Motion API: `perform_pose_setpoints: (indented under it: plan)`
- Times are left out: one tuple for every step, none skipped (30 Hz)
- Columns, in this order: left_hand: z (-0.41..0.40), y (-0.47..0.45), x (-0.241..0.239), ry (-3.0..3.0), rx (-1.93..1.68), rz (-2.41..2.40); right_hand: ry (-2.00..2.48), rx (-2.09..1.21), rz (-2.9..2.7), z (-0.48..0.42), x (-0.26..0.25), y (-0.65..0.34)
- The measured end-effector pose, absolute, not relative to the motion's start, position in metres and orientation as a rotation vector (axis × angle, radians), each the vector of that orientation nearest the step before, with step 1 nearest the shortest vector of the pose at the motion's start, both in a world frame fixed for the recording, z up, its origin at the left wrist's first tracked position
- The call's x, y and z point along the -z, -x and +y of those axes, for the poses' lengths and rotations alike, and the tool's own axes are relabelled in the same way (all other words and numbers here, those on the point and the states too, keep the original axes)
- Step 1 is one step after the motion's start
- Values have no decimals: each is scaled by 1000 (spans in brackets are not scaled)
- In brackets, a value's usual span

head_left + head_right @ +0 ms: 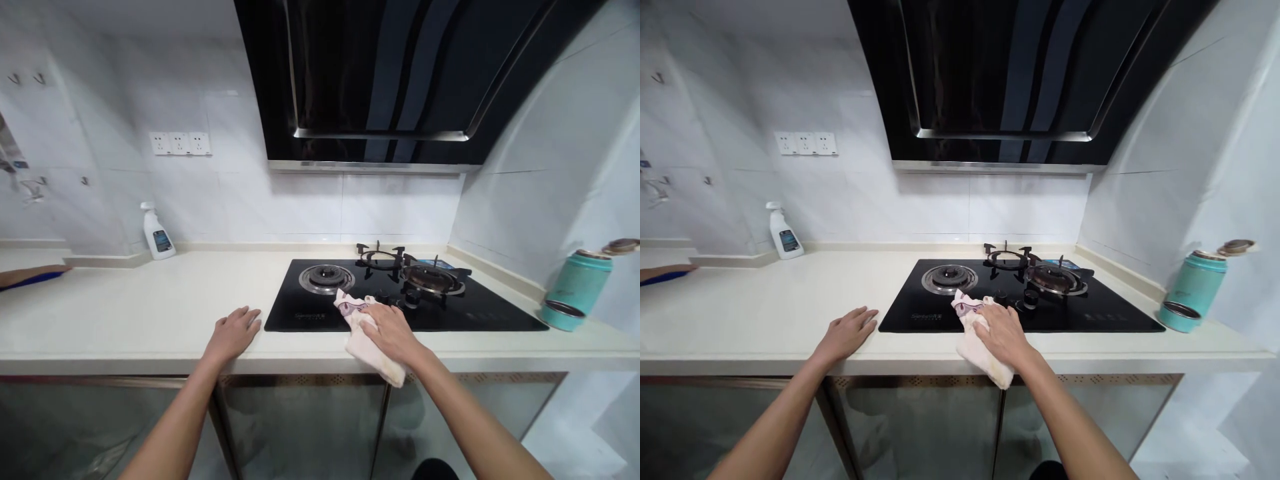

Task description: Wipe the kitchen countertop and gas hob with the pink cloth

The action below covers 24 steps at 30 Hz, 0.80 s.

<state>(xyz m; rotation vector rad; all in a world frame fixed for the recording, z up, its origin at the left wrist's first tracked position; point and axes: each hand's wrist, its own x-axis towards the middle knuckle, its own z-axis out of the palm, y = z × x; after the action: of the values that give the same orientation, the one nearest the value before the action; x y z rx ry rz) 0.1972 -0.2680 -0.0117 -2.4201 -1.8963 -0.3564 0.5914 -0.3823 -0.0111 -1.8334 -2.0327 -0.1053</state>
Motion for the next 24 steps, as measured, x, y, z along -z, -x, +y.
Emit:
perform_pose_setpoints:
  plan:
    - [-268, -197, 12, 2419, 359, -1898, 1839, 104, -2012, -388, 13, -597]
    - [-268, -198, 12, 2417, 363, -1899, 1847, 106, -1991, -393, 14, -602]
    - [-268, -198, 12, 2416, 368, -1898, 1856, 112, -1971, -396, 16, -606]
    - [-268, -198, 12, 2415, 372, -1897, 1868, 122, -1949, -398, 17, -609]
    - [-268, -198, 12, 2413, 376, -1896, 1884, 134, -1924, -400, 19, -610]
    - [-268, -198, 12, 2412, 379, -1895, 1905, 149, -1895, -401, 20, -611]
    - [-268, -198, 12, 2411, 381, -1895, 1929, 166, -1862, -402, 22, -612]
    - [-268, -198, 12, 2410, 383, -1895, 1953, 184, -1828, -403, 23, -613]
    - [-268, -198, 12, 2409, 383, -1894, 1977, 196, -1797, -403, 24, -613]
    - [-267, -197, 13, 2409, 384, -1893, 2001, 203, -1768, -403, 25, -614]
    - [-267, -197, 13, 2409, 384, -1891, 2024, 204, -1745, -403, 25, -616]
    - [-267, -197, 13, 2408, 385, -1889, 2044, 200, -1724, -403, 24, -617]
    - [-267, -197, 14, 2407, 386, -1886, 2064, 195, -1707, -403, 23, -619]
    - [-267, -197, 14, 2406, 388, -1884, 2081, 191, -1690, -403, 22, -621]
    - [-267, -197, 14, 2405, 391, -1882, 2097, 188, -1677, -403, 20, -622]
    - [-267, -197, 14, 2405, 393, -1882, 2110, 187, -1667, -403, 19, -623]
    - [-267, -197, 14, 2406, 395, -1882, 2124, 184, -1661, -403, 17, -623]
    - [-267, -197, 14, 2407, 397, -1884, 2139, 181, -1659, -403, 15, -621]
    - [-266, -197, 14, 2409, 399, -1886, 2154, 178, -1661, -403, 13, -617]
    - [-266, -198, 14, 2409, 400, -1889, 2168, 174, -1666, -403, 12, -612]
    - [-266, -198, 14, 2410, 402, -1892, 2178, 168, -1679, -401, 10, -604]
    - [-265, -199, 14, 2410, 403, -1894, 2179, 159, -1702, -399, 8, -594]
    - [-265, -199, 14, 2411, 403, -1897, 2168, 147, -1735, -396, 7, -583]
    - [-265, -200, 13, 2411, 403, -1898, 2144, 131, -1780, -393, 5, -570]
